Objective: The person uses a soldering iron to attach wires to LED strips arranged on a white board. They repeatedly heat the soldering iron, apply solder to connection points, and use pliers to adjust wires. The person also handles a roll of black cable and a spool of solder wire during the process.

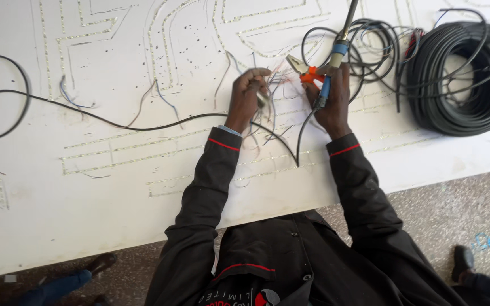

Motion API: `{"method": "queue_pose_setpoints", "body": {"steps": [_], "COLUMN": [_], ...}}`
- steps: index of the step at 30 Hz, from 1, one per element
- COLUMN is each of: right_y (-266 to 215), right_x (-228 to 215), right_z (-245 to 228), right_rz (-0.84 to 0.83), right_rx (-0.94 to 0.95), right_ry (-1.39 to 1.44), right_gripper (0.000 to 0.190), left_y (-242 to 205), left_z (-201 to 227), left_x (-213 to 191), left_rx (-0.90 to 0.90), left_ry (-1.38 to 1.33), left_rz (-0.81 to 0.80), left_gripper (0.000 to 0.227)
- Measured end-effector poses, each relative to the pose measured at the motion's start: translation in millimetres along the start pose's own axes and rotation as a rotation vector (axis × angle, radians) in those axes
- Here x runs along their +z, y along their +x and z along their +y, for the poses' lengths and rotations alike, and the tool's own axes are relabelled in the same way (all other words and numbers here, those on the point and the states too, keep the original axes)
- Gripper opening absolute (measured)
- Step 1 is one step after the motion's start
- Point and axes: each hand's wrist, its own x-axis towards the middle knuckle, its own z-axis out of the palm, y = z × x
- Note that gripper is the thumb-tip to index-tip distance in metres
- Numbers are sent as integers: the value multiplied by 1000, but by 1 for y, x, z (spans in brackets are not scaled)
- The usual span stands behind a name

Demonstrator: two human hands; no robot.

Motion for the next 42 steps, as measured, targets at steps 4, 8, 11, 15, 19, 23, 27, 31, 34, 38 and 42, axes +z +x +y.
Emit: {"method": "queue_pose_setpoints", "body": {"steps": [4, 8, 11, 15, 19, 23, 27, 31, 34, 38, 42], "right_y": [16, 17, 17, 24, 32, 39, 34, 29, 24, 22, 16], "right_x": [-8, -18, -21, -32, -57, -81, -96, -102, -112, -116, -123], "right_z": [20, 37, 54, 57, 72, 111, 152, 151, 145, 145, 135], "right_rz": [46, 5, -58, -154, -282, -269, -203, -189, -193, -262, -342], "right_rx": [-11, -64, -106, -94, -40, -60, -114, -20, -34, -35, -105], "right_ry": [34, 68, 77, 109, 246, 201, -103, -387, -413, -232, -112], "right_gripper": [36, 33, 27, 32, 31, 33, 26, 35, 31, 37, 44], "left_y": [8, 1, 1, 18, 12, 23, 18, 22, 20, 26, 30], "left_z": [-5, 14, 16, -28, 4, -15, 12, 6, 7, 8, 6], "left_x": [52, 94, 113, 127, 136, 132, 142, 150, 161, 168, 172], "left_rx": [-140, -118, -121, -140, -231, -187, -250, -189, -174, -193, -241], "left_ry": [-149, -129, -43, -114, -218, -118, -101, -152, -144, 46, 176], "left_rz": [-80, -89, -28, 125, 253, 326, 395, 394, 373, 305, 139], "left_gripper": [26, 43, 43, 34, 31, 33, 29, 30, 30, 30, 34]}}
